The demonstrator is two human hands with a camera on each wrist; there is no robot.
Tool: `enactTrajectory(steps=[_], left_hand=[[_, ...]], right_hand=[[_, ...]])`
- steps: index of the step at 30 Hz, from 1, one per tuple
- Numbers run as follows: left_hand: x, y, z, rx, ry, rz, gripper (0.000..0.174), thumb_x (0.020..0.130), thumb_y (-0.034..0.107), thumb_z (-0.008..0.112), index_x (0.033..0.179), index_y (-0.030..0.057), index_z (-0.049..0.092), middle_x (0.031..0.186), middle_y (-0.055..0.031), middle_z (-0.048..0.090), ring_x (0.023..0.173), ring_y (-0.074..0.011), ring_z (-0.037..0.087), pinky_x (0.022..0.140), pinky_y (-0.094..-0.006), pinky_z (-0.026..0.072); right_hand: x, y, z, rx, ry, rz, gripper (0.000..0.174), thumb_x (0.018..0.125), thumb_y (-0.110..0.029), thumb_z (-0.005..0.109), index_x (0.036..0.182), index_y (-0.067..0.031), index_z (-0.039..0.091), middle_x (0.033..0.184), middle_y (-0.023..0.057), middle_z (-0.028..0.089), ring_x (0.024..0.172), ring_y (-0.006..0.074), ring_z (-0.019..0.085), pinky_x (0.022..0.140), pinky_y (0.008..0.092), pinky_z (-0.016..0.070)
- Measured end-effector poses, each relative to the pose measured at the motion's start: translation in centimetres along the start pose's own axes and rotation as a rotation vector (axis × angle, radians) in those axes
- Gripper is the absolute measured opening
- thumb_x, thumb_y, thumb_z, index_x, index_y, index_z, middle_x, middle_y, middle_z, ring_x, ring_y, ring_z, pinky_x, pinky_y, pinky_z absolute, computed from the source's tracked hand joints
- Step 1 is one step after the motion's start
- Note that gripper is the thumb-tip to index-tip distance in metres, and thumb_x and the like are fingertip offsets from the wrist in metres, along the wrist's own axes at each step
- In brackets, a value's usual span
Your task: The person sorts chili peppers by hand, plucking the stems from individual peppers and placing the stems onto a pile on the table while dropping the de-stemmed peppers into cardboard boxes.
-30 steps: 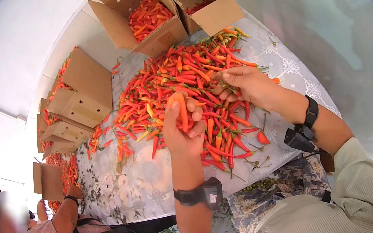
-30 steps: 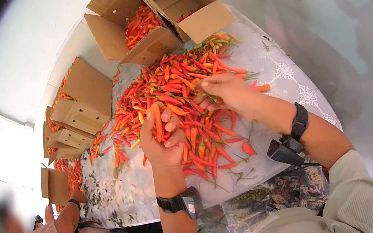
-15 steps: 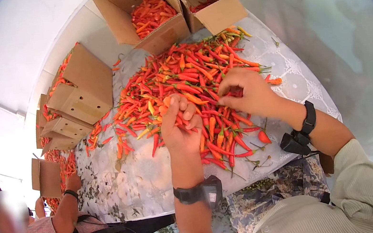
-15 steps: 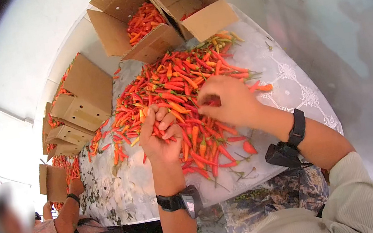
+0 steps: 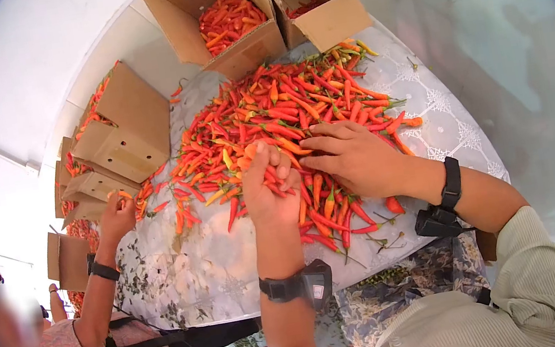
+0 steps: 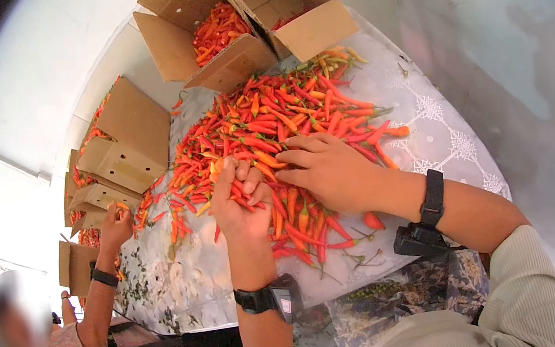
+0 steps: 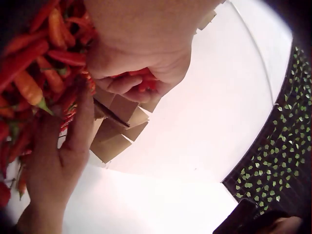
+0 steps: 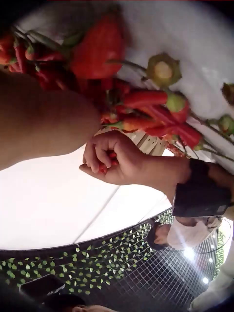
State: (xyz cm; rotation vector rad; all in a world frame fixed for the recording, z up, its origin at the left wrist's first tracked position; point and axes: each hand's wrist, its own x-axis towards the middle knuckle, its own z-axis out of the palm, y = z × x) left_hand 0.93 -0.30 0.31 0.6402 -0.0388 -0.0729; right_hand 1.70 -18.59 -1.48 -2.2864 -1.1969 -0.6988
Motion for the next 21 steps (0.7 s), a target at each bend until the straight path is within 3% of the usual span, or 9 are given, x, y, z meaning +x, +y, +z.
enactTrajectory(steps=[2, 4, 8, 11, 13, 17, 21], left_hand=[[0.0, -0.1, 0.0, 0.008, 0.018, -0.017, 0.008, 0.090, 0.015, 0.054, 0.087, 0.0078, 0.052, 0.071, 0.0004, 0.048, 0.054, -0.0073, 0.045, 0.037, -0.0172, 0.0330], [0.1, -0.1, 0.0, 0.020, 0.033, -0.029, 0.007, 0.090, 0.014, 0.053, 0.091, 0.0078, 0.050, 0.072, -0.0003, 0.047, 0.054, -0.0077, 0.045, 0.037, -0.0171, 0.0344], [0.0, -0.4, 0.5, 0.164, 0.089, 0.011, 0.007, 0.086, 0.011, 0.061, 0.086, 0.0071, 0.055, 0.065, 0.0004, 0.050, 0.049, -0.0069, 0.045, 0.037, -0.0177, 0.0308], [-0.1, -1.1, 0.9, 0.330, 0.131, 0.107, 0.008, 0.084, 0.008, 0.064, 0.089, 0.0063, 0.057, 0.066, -0.0006, 0.055, 0.049, -0.0062, 0.046, 0.038, -0.0175, 0.0309], [-0.3, -1.4, 1.6, 0.398, 0.183, 0.159, 0.011, 0.082, 0.006, 0.065, 0.091, 0.0057, 0.058, 0.068, -0.0015, 0.057, 0.050, -0.0058, 0.048, 0.038, -0.0172, 0.0313], [-0.1, -1.1, 1.0, 0.351, 0.085, 0.122, 0.014, 0.083, 0.005, 0.065, 0.095, 0.0039, 0.059, 0.070, -0.0017, 0.058, 0.050, -0.0060, 0.048, 0.039, -0.0170, 0.0320], [-0.4, -1.0, 1.1, 0.315, 0.035, 0.133, 0.016, 0.083, 0.002, 0.062, 0.098, 0.0017, 0.057, 0.072, -0.0027, 0.058, 0.049, -0.0066, 0.048, 0.039, -0.0175, 0.0322]], right_hand=[[-0.1, -0.1, -0.3, -0.035, -0.078, 0.039, 0.047, 0.068, -0.004, 0.065, 0.115, -0.0069, 0.057, 0.119, 0.0094, 0.053, 0.117, 0.0303, 0.047, 0.095, 0.0386, 0.0395], [-0.2, 0.3, 0.2, 0.065, -0.015, 0.066, 0.043, 0.071, -0.005, 0.062, 0.114, -0.0049, 0.058, 0.119, 0.0096, 0.054, 0.116, 0.0289, 0.047, 0.096, 0.0388, 0.0383], [0.3, -0.4, -0.6, 0.175, 0.152, 0.145, 0.039, 0.074, -0.003, 0.060, 0.112, -0.0047, 0.058, 0.118, 0.0107, 0.054, 0.112, 0.0295, 0.050, 0.095, 0.0397, 0.0394], [0.4, -0.8, -1.2, 0.151, 0.268, 0.082, 0.039, 0.072, -0.002, 0.061, 0.110, -0.0047, 0.059, 0.114, 0.0118, 0.055, 0.106, 0.0301, 0.052, 0.091, 0.0402, 0.0423], [0.5, -0.9, -1.5, 0.181, 0.237, -0.008, 0.039, 0.071, -0.002, 0.061, 0.110, -0.0044, 0.059, 0.112, 0.0120, 0.056, 0.104, 0.0299, 0.053, 0.088, 0.0404, 0.0436], [0.4, -1.2, -1.5, 0.237, 0.208, -0.059, 0.039, 0.066, 0.000, 0.064, 0.104, -0.0080, 0.061, 0.109, 0.0108, 0.057, 0.100, 0.0295, 0.055, 0.087, 0.0394, 0.0459], [0.3, -0.9, -1.2, 0.330, 0.297, -0.015, 0.022, 0.071, -0.004, 0.064, 0.093, -0.0058, 0.061, 0.099, 0.0112, 0.059, 0.093, 0.0286, 0.056, 0.080, 0.0377, 0.0466]])
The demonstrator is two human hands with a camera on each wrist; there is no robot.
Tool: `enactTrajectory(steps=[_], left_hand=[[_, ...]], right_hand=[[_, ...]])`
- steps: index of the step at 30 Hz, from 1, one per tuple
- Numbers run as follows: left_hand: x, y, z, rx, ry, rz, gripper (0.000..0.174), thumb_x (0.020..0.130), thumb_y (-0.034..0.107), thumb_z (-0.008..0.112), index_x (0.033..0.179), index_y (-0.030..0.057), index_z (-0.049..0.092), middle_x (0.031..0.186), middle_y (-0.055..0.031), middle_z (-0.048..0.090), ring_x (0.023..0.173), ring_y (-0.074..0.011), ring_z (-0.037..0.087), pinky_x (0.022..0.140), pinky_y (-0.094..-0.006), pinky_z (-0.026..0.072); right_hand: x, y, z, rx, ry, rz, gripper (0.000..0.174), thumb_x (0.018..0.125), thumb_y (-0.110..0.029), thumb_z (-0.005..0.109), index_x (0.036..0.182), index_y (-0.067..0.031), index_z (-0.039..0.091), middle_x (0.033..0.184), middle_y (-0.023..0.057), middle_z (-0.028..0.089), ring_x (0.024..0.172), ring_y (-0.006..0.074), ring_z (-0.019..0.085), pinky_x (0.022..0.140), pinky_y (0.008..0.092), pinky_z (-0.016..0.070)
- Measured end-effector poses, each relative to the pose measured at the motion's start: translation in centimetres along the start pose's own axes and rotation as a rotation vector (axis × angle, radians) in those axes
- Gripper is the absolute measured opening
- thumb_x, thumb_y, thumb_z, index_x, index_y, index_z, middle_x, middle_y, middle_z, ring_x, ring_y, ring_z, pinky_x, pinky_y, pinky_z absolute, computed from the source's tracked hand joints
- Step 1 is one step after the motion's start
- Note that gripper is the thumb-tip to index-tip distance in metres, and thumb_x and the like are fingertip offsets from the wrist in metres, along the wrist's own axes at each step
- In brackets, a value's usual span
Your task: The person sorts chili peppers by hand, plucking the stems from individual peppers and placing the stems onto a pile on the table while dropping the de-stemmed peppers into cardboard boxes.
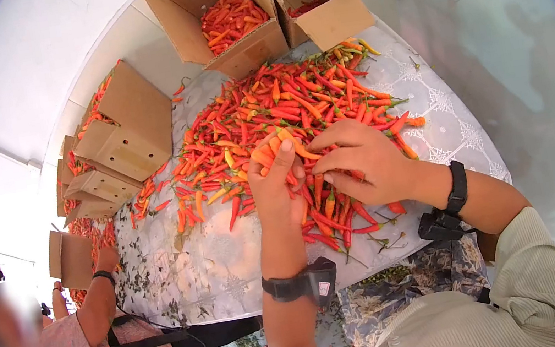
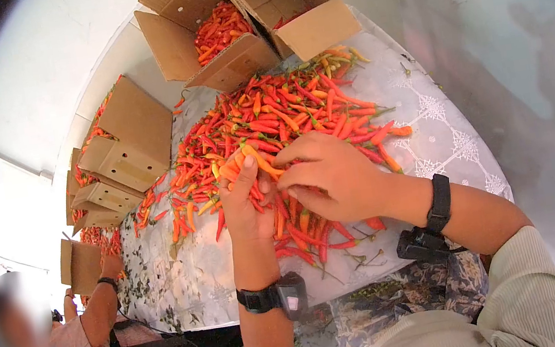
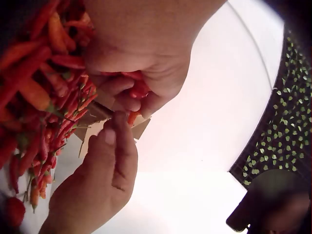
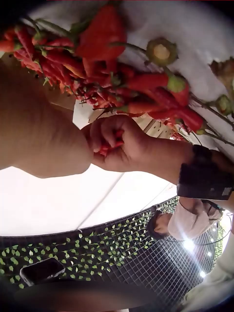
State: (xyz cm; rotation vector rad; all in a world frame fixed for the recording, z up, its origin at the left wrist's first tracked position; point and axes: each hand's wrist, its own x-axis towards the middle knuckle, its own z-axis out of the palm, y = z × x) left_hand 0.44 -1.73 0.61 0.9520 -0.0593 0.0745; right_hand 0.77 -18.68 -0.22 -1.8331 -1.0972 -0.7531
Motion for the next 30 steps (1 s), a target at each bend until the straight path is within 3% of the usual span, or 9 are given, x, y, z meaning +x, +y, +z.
enactTrajectory(steps=[5, 9, 12, 15, 19, 21, 30], left_hand=[[0.0, 0.1, -0.5, 0.004, -0.048, 0.004, 0.021, 0.080, -0.003, 0.059, 0.100, 0.0004, 0.055, 0.072, -0.0041, 0.057, 0.048, -0.0076, 0.048, 0.038, -0.0183, 0.0321], [0.1, -0.2, -0.4, -0.011, -0.051, -0.004, 0.021, 0.080, -0.002, 0.058, 0.101, 0.0007, 0.055, 0.074, -0.0050, 0.058, 0.048, -0.0085, 0.049, 0.038, -0.0188, 0.0323], [-0.2, 0.3, 0.4, 0.026, -0.053, -0.016, 0.022, 0.081, -0.001, 0.058, 0.102, 0.0010, 0.054, 0.075, -0.0052, 0.058, 0.048, -0.0087, 0.049, 0.038, -0.0190, 0.0337], [-0.7, 0.0, 0.7, 0.184, -0.101, -0.043, 0.022, 0.082, 0.001, 0.060, 0.103, 0.0012, 0.054, 0.075, -0.0046, 0.059, 0.049, -0.0078, 0.050, 0.039, -0.0188, 0.0359], [-1.0, -0.5, 1.0, 0.335, -0.237, -0.114, 0.023, 0.082, 0.007, 0.064, 0.103, 0.0014, 0.055, 0.076, -0.0039, 0.060, 0.051, -0.0060, 0.050, 0.041, -0.0185, 0.0394], [-0.9, -0.4, 0.9, 0.341, -0.208, -0.121, 0.025, 0.082, 0.009, 0.066, 0.103, 0.0013, 0.056, 0.077, -0.0040, 0.061, 0.053, -0.0058, 0.052, 0.042, -0.0191, 0.0414], [-1.0, -0.5, 0.7, 0.372, -0.225, -0.089, 0.024, 0.078, 0.010, 0.071, 0.097, -0.0008, 0.061, 0.081, -0.0032, 0.063, 0.069, -0.0075, 0.058, 0.059, -0.0202, 0.0479]], right_hand=[[0.3, -0.3, -1.0, 0.308, 0.041, 0.352, 0.008, 0.079, -0.007, 0.062, 0.085, -0.0030, 0.058, 0.086, 0.0108, 0.058, 0.080, 0.0264, 0.057, 0.070, 0.0347, 0.0455], [-0.2, 1.3, -0.3, 0.206, -0.026, 0.170, 0.009, 0.081, -0.008, 0.062, 0.086, -0.0020, 0.057, 0.085, 0.0085, 0.057, 0.074, 0.0167, 0.055, 0.063, 0.0272, 0.0434], [0.0, 0.7, -0.5, 0.214, 0.091, 0.302, 0.013, 0.081, -0.012, 0.063, 0.086, -0.0024, 0.057, 0.084, 0.0088, 0.058, 0.077, 0.0200, 0.057, 0.065, 0.0304, 0.0446], [0.5, -0.4, -1.1, 0.381, 0.143, 0.519, 0.018, 0.083, -0.017, 0.063, 0.093, -0.0025, 0.060, 0.087, 0.0068, 0.060, 0.080, 0.0170, 0.057, 0.067, 0.0294, 0.0443], [-0.1, 1.3, -0.2, 0.516, 0.154, 0.472, 0.020, 0.085, -0.020, 0.063, 0.093, -0.0017, 0.062, 0.087, 0.0051, 0.061, 0.080, 0.0139, 0.056, 0.066, 0.0273, 0.0444], [-0.2, 1.8, -0.3, 0.539, 0.118, 0.462, 0.019, 0.085, -0.019, 0.064, 0.090, -0.0012, 0.062, 0.086, 0.0046, 0.060, 0.079, 0.0118, 0.056, 0.065, 0.0257, 0.0444], [-0.1, 2.3, -1.1, 0.773, 0.031, 0.697, 0.019, 0.085, -0.020, 0.066, 0.080, -0.0023, 0.062, 0.073, -0.0029, 0.057, 0.066, 0.0031, 0.049, 0.059, 0.0195, 0.0396]])
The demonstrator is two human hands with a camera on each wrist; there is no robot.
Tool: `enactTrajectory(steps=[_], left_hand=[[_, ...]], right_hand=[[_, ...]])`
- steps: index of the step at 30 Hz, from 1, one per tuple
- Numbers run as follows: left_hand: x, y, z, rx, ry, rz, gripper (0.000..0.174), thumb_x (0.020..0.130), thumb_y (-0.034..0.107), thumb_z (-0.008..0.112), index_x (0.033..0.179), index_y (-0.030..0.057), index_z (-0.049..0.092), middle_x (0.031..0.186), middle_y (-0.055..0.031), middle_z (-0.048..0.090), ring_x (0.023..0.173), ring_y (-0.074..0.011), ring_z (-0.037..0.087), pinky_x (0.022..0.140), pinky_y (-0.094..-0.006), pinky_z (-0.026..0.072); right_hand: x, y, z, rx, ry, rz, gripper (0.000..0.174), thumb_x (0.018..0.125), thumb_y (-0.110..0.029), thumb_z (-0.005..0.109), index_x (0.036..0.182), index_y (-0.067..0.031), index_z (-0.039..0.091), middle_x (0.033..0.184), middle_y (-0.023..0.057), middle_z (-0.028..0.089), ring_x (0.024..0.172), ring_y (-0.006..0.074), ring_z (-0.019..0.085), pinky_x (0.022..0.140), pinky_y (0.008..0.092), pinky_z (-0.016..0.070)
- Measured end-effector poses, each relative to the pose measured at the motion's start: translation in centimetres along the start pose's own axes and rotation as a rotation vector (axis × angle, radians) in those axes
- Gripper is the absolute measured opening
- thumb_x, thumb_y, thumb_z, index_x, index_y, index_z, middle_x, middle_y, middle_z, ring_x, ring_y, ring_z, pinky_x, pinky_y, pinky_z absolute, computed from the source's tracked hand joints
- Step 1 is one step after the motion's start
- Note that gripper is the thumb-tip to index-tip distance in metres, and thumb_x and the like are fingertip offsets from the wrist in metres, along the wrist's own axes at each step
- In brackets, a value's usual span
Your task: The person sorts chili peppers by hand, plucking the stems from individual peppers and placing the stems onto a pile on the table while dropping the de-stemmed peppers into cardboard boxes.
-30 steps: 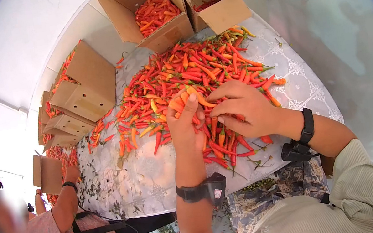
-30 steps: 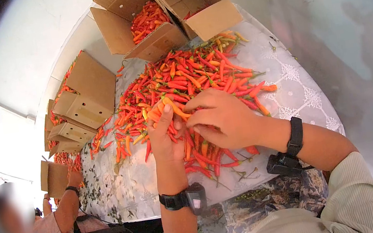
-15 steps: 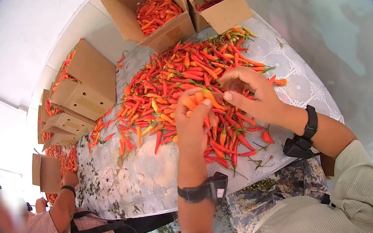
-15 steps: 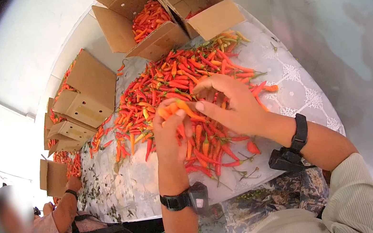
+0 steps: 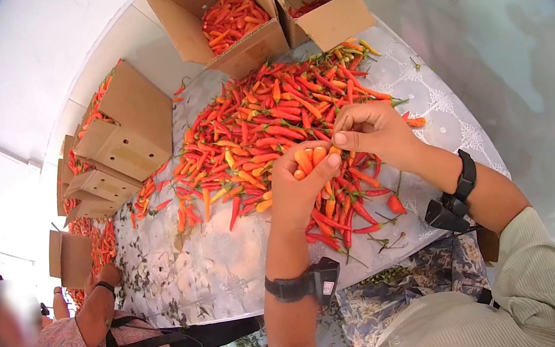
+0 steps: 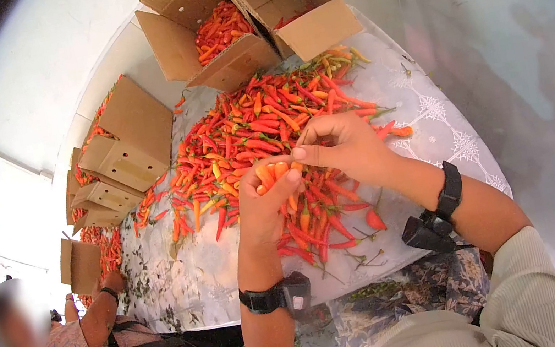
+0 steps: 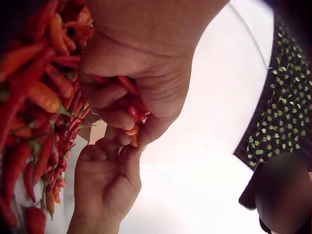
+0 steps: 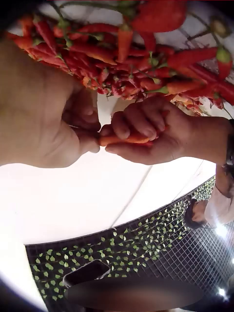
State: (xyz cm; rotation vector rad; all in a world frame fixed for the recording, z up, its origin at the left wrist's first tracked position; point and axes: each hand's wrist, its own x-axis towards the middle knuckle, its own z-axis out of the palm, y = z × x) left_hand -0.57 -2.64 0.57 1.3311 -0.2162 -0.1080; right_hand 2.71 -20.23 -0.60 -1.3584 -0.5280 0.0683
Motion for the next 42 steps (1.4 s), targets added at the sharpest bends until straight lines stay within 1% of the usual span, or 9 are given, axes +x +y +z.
enactTrajectory(steps=[4, 18, 21, 27, 30, 33, 36, 39, 42], left_hand=[[0.0, -0.2, -0.5, 0.027, -0.028, -0.027, 0.024, 0.077, 0.004, 0.069, 0.099, -0.0003, 0.060, 0.080, -0.0055, 0.061, 0.066, -0.0123, 0.060, 0.060, -0.0235, 0.0494], [-0.2, -0.2, -0.5, -0.040, -0.118, -0.068, 0.026, 0.074, 0.003, 0.070, 0.097, -0.0015, 0.059, 0.080, -0.0080, 0.063, 0.064, -0.0130, 0.060, 0.053, -0.0228, 0.0471], [-0.4, 0.1, -0.4, -0.048, -0.132, -0.096, 0.027, 0.074, 0.004, 0.071, 0.097, -0.0013, 0.059, 0.082, -0.0085, 0.063, 0.064, -0.0130, 0.060, 0.052, -0.0229, 0.0468], [0.1, -0.3, -0.5, -0.240, -0.053, -0.041, 0.021, 0.081, 0.011, 0.065, 0.098, 0.0004, 0.057, 0.082, -0.0073, 0.062, 0.065, -0.0130, 0.060, 0.050, -0.0215, 0.0466], [0.6, 0.1, -1.6, -0.442, -0.047, -0.080, 0.018, 0.085, 0.012, 0.061, 0.099, 0.0023, 0.056, 0.081, -0.0069, 0.062, 0.067, -0.0130, 0.060, 0.043, -0.0192, 0.0429], [0.7, 0.6, -1.6, -0.544, 0.074, -0.079, 0.014, 0.086, 0.012, 0.059, 0.098, 0.0050, 0.056, 0.080, -0.0062, 0.061, 0.068, -0.0125, 0.059, 0.037, -0.0175, 0.0381], [0.8, 0.7, -1.6, -0.599, 0.155, -0.058, 0.012, 0.086, 0.012, 0.059, 0.097, 0.0071, 0.056, 0.078, -0.0043, 0.060, 0.067, -0.0105, 0.058, 0.036, -0.0162, 0.0362], [0.9, 0.4, -2.1, -0.637, 0.133, -0.036, 0.010, 0.086, 0.012, 0.059, 0.095, 0.0076, 0.056, 0.076, -0.0025, 0.058, 0.064, -0.0082, 0.054, 0.037, -0.0154, 0.0347], [0.9, 0.3, -2.1, -0.601, 0.109, -0.020, 0.008, 0.087, 0.011, 0.059, 0.093, 0.0073, 0.056, 0.076, -0.0013, 0.056, 0.062, -0.0068, 0.050, 0.037, -0.0151, 0.0330]], right_hand=[[0.0, -0.3, -0.1, 0.128, -0.058, 0.051, 0.020, 0.086, -0.020, 0.065, 0.076, -0.0033, 0.061, 0.070, -0.0045, 0.055, 0.064, 0.0028, 0.047, 0.058, 0.0198, 0.0376], [0.0, -0.6, -0.4, 0.237, -0.165, 0.177, 0.021, 0.087, -0.022, 0.062, 0.074, -0.0069, 0.057, 0.067, -0.0057, 0.051, 0.060, 0.0028, 0.043, 0.055, 0.0197, 0.0322], [0.1, -0.2, -0.7, 0.363, -0.239, 0.321, 0.021, 0.088, -0.024, 0.062, 0.076, -0.0079, 0.056, 0.067, -0.0052, 0.050, 0.060, 0.0039, 0.044, 0.055, 0.0199, 0.0334], [0.1, 0.1, -0.3, 0.491, -0.059, 0.353, 0.022, 0.088, -0.028, 0.061, 0.081, -0.0081, 0.055, 0.072, -0.0027, 0.053, 0.062, 0.0055, 0.047, 0.052, 0.0211, 0.0366], [0.4, -0.8, -0.7, 0.028, 0.073, 0.390, 0.021, 0.089, -0.028, 0.060, 0.086, -0.0076, 0.056, 0.077, -0.0006, 0.057, 0.065, 0.0056, 0.052, 0.053, 0.0189, 0.0382], [0.8, -1.4, -1.7, -0.091, 0.047, 0.394, 0.020, 0.089, -0.026, 0.059, 0.094, -0.0063, 0.058, 0.087, 0.0037, 0.061, 0.070, 0.0066, 0.056, 0.055, 0.0176, 0.0409], [1.6, -2.2, -2.4, 0.370, 0.454, -0.028, 0.026, 0.088, -0.027, 0.060, 0.100, -0.0044, 0.058, 0.089, 0.0054, 0.062, 0.070, 0.0102, 0.058, 0.061, 0.0228, 0.0455], [1.8, -2.8, -2.4, 0.405, 0.681, -0.077, 0.031, 0.086, -0.026, 0.063, 0.106, -0.0037, 0.059, 0.095, 0.0046, 0.062, 0.077, 0.0125, 0.059, 0.068, 0.0233, 0.0466], [1.1, -0.8, -1.1, -0.095, 0.276, -0.080, 0.030, 0.080, -0.022, 0.069, 0.104, -0.0056, 0.063, 0.097, 0.0054, 0.061, 0.082, 0.0162, 0.058, 0.073, 0.0274, 0.0472]])
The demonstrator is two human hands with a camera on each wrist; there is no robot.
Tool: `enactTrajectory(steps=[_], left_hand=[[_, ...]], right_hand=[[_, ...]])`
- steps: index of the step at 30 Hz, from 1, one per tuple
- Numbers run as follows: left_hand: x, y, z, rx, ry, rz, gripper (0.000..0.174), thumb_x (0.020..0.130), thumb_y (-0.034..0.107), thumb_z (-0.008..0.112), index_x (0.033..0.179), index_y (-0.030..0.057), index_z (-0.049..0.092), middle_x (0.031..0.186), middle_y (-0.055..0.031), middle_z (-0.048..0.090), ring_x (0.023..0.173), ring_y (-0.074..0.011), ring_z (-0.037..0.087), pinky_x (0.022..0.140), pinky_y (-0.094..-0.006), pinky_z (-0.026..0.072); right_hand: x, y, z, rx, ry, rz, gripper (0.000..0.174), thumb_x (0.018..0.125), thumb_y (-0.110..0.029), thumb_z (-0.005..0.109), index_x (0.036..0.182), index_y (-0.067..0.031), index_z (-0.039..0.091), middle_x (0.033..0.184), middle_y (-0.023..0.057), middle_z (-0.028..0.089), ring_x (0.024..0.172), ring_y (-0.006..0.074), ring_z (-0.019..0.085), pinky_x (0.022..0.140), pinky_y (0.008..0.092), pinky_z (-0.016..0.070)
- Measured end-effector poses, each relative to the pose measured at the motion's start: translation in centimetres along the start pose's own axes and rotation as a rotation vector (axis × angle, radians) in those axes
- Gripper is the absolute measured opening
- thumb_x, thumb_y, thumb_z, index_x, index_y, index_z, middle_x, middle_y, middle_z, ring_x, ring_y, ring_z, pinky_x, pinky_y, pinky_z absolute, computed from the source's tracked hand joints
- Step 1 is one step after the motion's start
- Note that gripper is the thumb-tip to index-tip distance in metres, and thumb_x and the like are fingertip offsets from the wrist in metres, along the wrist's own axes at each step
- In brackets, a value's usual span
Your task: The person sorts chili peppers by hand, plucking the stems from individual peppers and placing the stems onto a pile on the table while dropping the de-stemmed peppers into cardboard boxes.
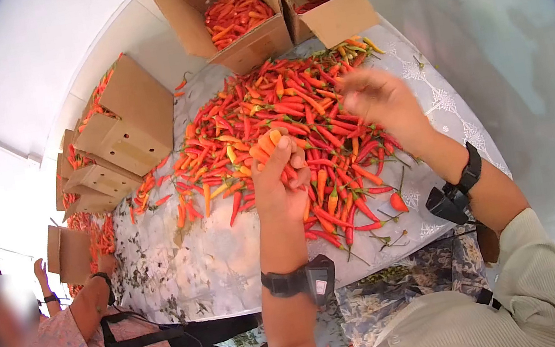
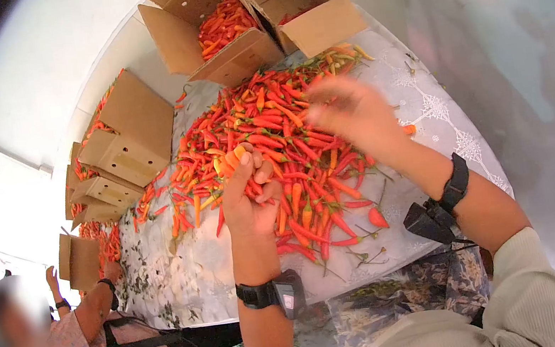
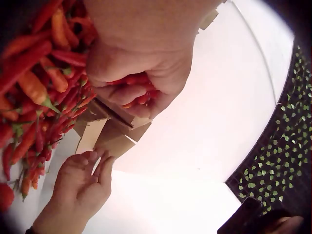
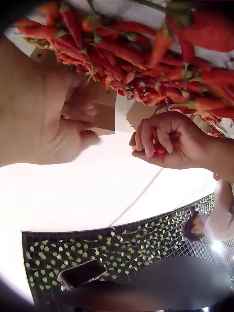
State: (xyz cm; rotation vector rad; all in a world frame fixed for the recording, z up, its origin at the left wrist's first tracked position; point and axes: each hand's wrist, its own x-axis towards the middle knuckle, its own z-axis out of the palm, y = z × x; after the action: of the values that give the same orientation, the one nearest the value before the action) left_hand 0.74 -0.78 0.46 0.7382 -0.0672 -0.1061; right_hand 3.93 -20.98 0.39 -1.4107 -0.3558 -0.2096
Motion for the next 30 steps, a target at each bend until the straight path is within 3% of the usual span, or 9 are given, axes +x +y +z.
enactTrajectory(steps=[3, 6, 9, 12, 18, 21, 22, 25, 30], left_hand=[[0.0, 0.1, 0.0, -0.005, 0.009, 0.010, 0.008, 0.087, 0.011, 0.059, 0.092, 0.0067, 0.055, 0.076, -0.0013, 0.055, 0.061, -0.0065, 0.050, 0.037, -0.0154, 0.0321], [-0.1, 0.2, 0.3, -0.013, 0.035, 0.006, 0.009, 0.086, 0.011, 0.059, 0.093, 0.0063, 0.055, 0.075, -0.0017, 0.055, 0.060, -0.0069, 0.050, 0.037, -0.0157, 0.0318], [-0.3, 0.1, 0.7, 0.059, 0.040, 0.018, 0.010, 0.086, 0.010, 0.059, 0.094, 0.0062, 0.055, 0.073, -0.0023, 0.055, 0.058, -0.0075, 0.050, 0.037, -0.0164, 0.0322], [-0.2, -0.2, 0.6, 0.153, 0.020, 0.050, 0.011, 0.086, 0.009, 0.060, 0.095, 0.0061, 0.054, 0.073, -0.0035, 0.057, 0.058, -0.0088, 0.053, 0.037, -0.0172, 0.0332], [-0.4, -0.7, 1.4, 0.435, 0.100, 0.184, 0.016, 0.085, 0.010, 0.063, 0.097, 0.0041, 0.054, 0.080, -0.0061, 0.061, 0.068, -0.0126, 0.062, 0.043, -0.0185, 0.0408], [-0.4, -1.1, 1.5, 0.599, 0.089, 0.180, 0.020, 0.084, 0.010, 0.065, 0.099, 0.0023, 0.054, 0.081, -0.0058, 0.062, 0.069, -0.0130, 0.063, 0.049, -0.0196, 0.0454], [-0.4, -1.1, 1.5, 0.650, 0.079, 0.154, 0.022, 0.083, 0.010, 0.066, 0.099, 0.0016, 0.054, 0.080, -0.0056, 0.062, 0.069, -0.0129, 0.063, 0.051, -0.0200, 0.0468], [-0.6, -0.6, 1.7, 0.583, 0.001, -0.082, 0.025, 0.081, 0.011, 0.069, 0.099, 0.0006, 0.055, 0.079, -0.0049, 0.062, 0.067, -0.0117, 0.061, 0.055, -0.0208, 0.0479], [-0.8, -1.0, 1.4, 0.588, -0.056, -0.050, 0.028, 0.078, 0.010, 0.073, 0.099, 0.0002, 0.057, 0.080, -0.0045, 0.062, 0.062, -0.0097, 0.057, 0.054, -0.0216, 0.0470]], right_hand=[[-1.3, -1.0, 0.8, -0.361, -0.532, -0.157, 0.026, 0.070, -0.018, 0.075, 0.093, -0.0074, 0.067, 0.098, 0.0070, 0.060, 0.090, 0.0208, 0.057, 0.079, 0.0338, 0.0458], [-2.4, 0.3, 1.7, -0.473, -0.596, -0.374, 0.023, 0.064, -0.014, 0.076, 0.086, -0.0090, 0.068, 0.096, 0.0077, 0.059, 0.095, 0.0255, 0.054, 0.082, 0.0381, 0.0434], [-2.6, 1.1, 1.7, -0.597, -0.731, -0.424, 0.024, 0.063, -0.012, 0.075, 0.085, -0.0077, 0.067, 0.094, 0.0076, 0.059, 0.097, 0.0276, 0.052, 0.084, 0.0397, 0.0416], [-2.4, 1.2, 1.6, -0.522, -0.696, -0.430, 0.020, 0.067, -0.012, 0.074, 0.085, -0.0064, 0.066, 0.090, 0.0074, 0.059, 0.091, 0.0267, 0.054, 0.081, 0.0383, 0.0434], [-1.8, -0.5, 1.4, -0.119, -0.340, 0.038, 0.017, 0.078, -0.018, 0.069, 0.086, -0.0037, 0.064, 0.082, 0.0053, 0.061, 0.077, 0.0168, 0.058, 0.073, 0.0302, 0.0447], [-1.4, -0.2, 0.9, -0.245, -0.224, -0.105, 0.019, 0.080, -0.020, 0.068, 0.087, -0.0029, 0.064, 0.083, 0.0043, 0.062, 0.078, 0.0125, 0.058, 0.072, 0.0279, 0.0443], [-1.4, 0.3, 0.9, -0.165, -0.202, -0.053, 0.019, 0.079, -0.018, 0.069, 0.088, -0.0029, 0.064, 0.082, 0.0041, 0.063, 0.077, 0.0118, 0.057, 0.072, 0.0269, 0.0445], [-1.3, 0.7, 1.0, -0.127, -0.175, -0.107, 0.018, 0.078, -0.017, 0.070, 0.087, -0.0029, 0.065, 0.081, 0.0037, 0.063, 0.076, 0.0119, 0.057, 0.071, 0.0266, 0.0446], [-1.2, 0.8, 0.7, -0.145, -0.210, -0.110, 0.017, 0.078, -0.017, 0.071, 0.085, -0.0021, 0.065, 0.079, 0.0030, 0.062, 0.075, 0.0109, 0.057, 0.070, 0.0263, 0.0444]])
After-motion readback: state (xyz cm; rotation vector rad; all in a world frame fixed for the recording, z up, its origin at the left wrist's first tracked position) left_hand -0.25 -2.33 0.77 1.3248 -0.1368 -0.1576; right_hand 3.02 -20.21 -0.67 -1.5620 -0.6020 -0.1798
